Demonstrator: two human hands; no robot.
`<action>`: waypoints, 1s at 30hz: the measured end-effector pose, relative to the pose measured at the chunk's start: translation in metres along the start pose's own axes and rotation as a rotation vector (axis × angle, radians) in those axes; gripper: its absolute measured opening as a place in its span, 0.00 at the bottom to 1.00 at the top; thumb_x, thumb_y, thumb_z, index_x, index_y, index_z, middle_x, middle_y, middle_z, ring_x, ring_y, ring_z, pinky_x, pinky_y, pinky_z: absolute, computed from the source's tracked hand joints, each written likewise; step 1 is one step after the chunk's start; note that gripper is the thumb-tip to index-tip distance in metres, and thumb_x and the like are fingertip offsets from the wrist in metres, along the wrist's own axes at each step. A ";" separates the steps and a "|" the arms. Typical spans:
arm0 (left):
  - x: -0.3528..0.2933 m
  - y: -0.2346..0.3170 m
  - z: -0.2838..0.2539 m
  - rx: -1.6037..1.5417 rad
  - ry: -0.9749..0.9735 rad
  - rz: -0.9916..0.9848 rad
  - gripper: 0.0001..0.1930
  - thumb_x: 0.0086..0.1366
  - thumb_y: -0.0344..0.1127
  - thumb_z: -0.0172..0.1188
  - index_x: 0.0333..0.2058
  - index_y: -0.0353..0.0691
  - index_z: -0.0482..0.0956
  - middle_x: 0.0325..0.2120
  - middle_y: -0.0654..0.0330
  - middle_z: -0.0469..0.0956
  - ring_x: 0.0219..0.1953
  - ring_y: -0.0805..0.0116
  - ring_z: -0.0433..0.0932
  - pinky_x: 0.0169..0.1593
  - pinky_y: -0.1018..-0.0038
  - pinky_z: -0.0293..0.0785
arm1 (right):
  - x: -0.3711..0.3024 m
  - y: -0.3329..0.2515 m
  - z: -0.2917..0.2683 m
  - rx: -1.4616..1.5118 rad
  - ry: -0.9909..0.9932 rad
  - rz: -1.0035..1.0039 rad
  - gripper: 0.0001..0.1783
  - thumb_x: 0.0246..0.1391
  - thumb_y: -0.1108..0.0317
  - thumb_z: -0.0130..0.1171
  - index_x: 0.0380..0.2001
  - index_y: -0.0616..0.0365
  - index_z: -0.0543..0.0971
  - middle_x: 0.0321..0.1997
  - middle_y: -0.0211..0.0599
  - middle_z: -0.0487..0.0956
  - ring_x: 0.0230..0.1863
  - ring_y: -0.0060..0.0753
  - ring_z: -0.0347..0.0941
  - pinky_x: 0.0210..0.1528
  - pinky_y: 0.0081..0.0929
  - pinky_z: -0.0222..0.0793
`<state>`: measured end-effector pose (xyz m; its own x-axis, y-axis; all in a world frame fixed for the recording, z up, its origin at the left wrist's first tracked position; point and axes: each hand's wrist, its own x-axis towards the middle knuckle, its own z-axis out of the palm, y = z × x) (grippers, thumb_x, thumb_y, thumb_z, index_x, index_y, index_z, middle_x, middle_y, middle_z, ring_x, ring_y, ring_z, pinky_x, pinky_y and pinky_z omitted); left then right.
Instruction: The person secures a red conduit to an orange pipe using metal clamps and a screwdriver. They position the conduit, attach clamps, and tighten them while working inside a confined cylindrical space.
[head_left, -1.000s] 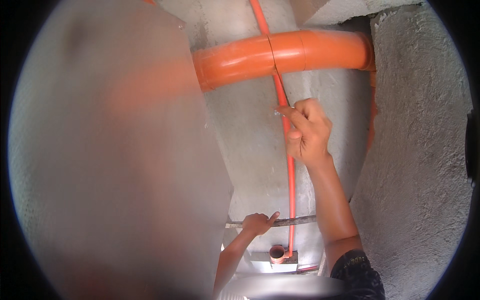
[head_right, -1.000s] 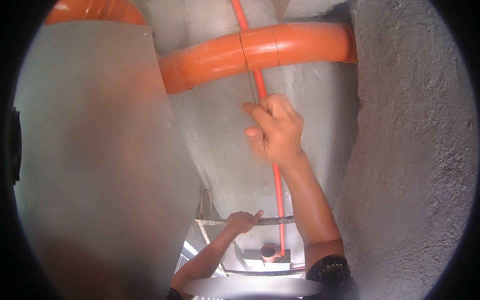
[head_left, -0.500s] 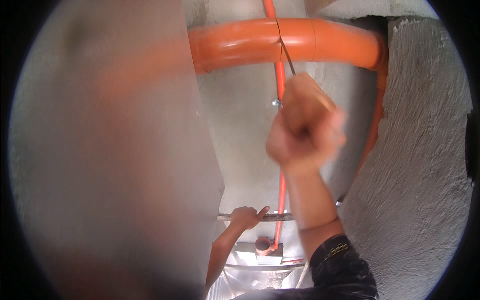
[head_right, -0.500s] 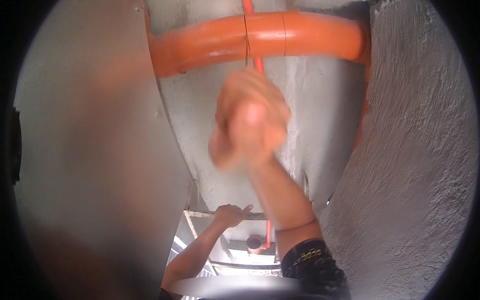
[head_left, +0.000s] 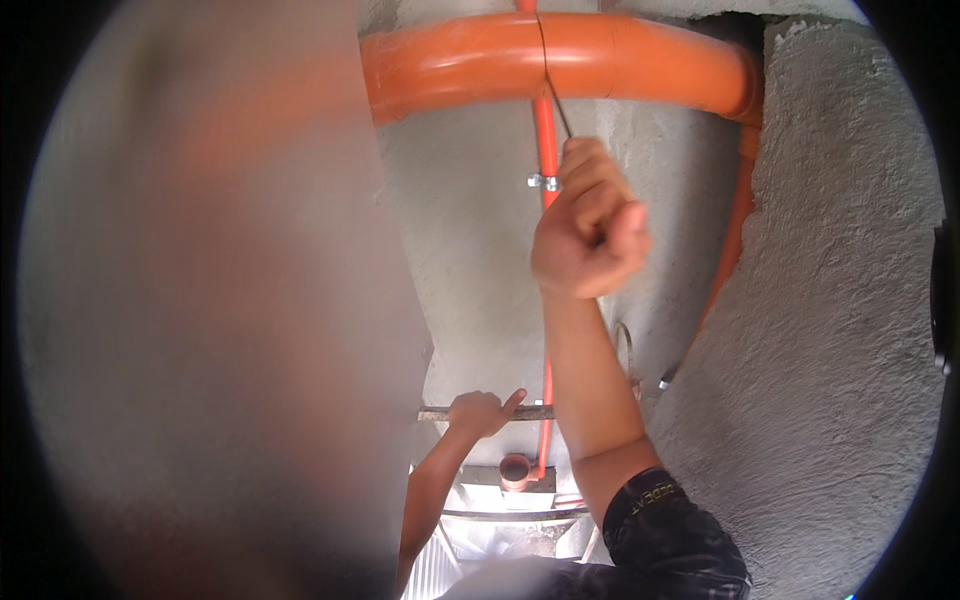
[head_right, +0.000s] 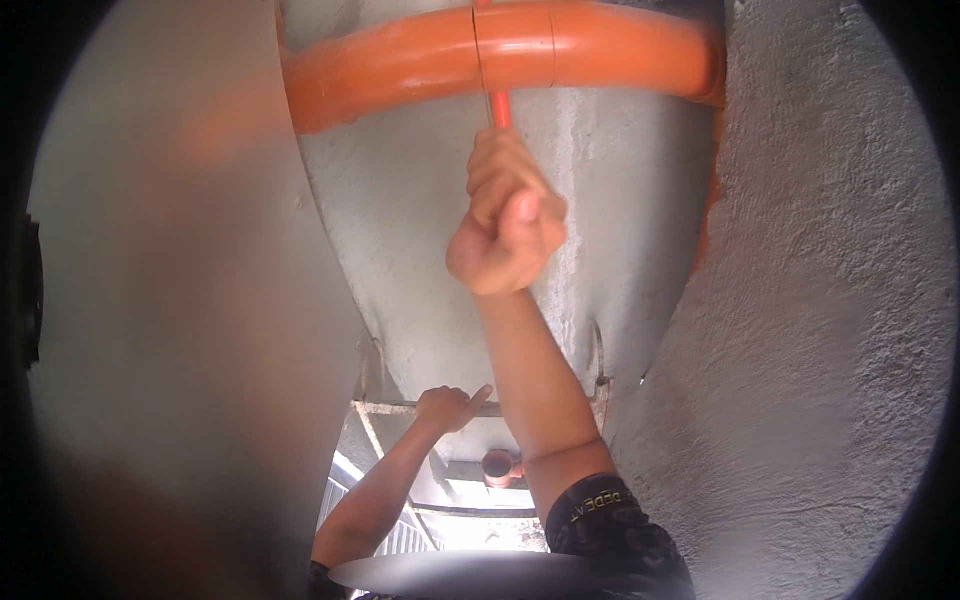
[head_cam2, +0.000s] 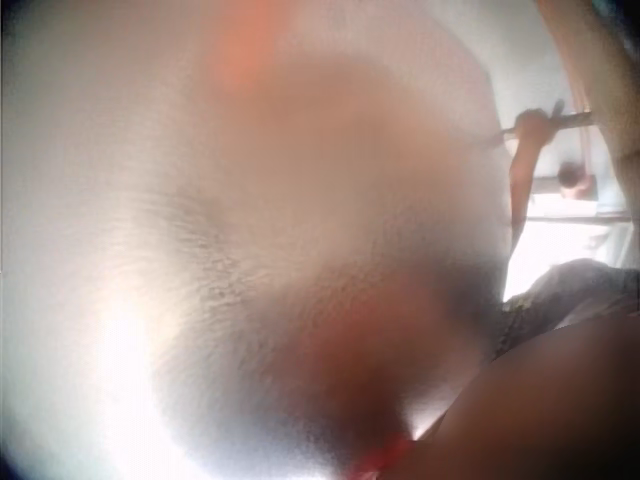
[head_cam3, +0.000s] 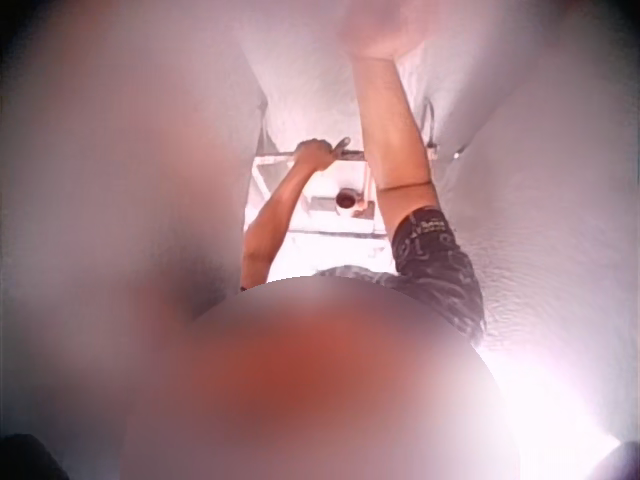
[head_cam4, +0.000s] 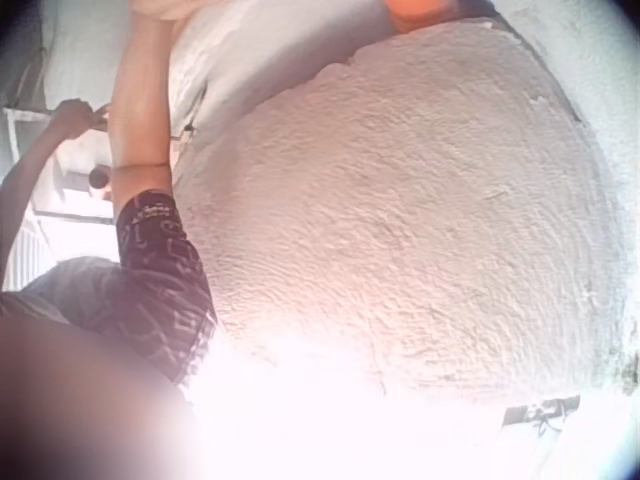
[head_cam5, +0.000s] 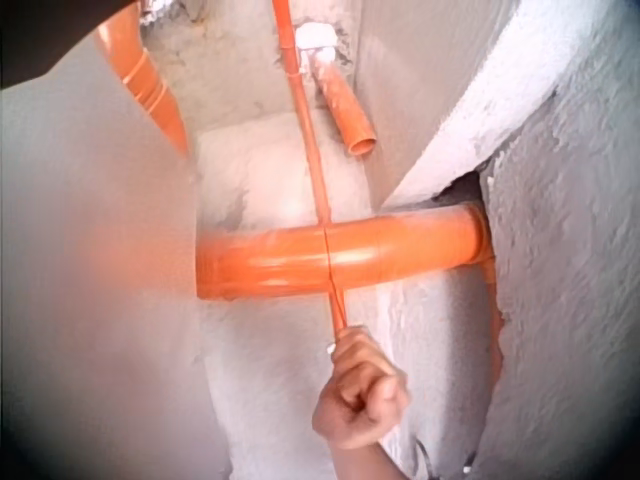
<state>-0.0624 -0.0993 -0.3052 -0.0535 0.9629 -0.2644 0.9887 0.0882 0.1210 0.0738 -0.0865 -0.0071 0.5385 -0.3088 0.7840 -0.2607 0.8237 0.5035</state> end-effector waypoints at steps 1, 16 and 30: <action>0.000 -0.001 0.001 -0.002 0.026 0.018 0.52 0.73 0.75 0.20 0.37 0.40 0.91 0.36 0.51 0.88 0.47 0.50 0.86 0.55 0.55 0.79 | -0.009 0.007 -0.001 -0.009 0.002 -0.045 0.28 0.72 0.62 0.37 0.14 0.54 0.53 0.16 0.34 0.57 0.22 0.33 0.53 0.28 0.35 0.51; 0.005 -0.007 0.007 -0.023 0.037 0.042 0.53 0.72 0.77 0.22 0.41 0.38 0.90 0.43 0.48 0.87 0.50 0.48 0.85 0.55 0.55 0.79 | -0.009 0.031 0.004 0.108 0.098 -0.125 0.30 0.73 0.62 0.43 0.13 0.57 0.55 0.17 0.38 0.57 0.21 0.38 0.54 0.28 0.40 0.54; 0.010 -0.010 0.005 -0.023 -0.022 0.008 0.52 0.71 0.79 0.19 0.33 0.48 0.92 0.35 0.55 0.88 0.45 0.53 0.87 0.53 0.56 0.80 | 0.022 0.048 0.019 0.019 0.148 0.204 0.26 0.68 0.58 0.37 0.16 0.50 0.47 0.17 0.28 0.50 0.26 0.31 0.47 0.36 0.33 0.51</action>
<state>-0.0721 -0.0920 -0.3136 -0.0420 0.9578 -0.2843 0.9857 0.0863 0.1450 0.0582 -0.0627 0.0411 0.5842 -0.0633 0.8092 -0.3898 0.8526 0.3481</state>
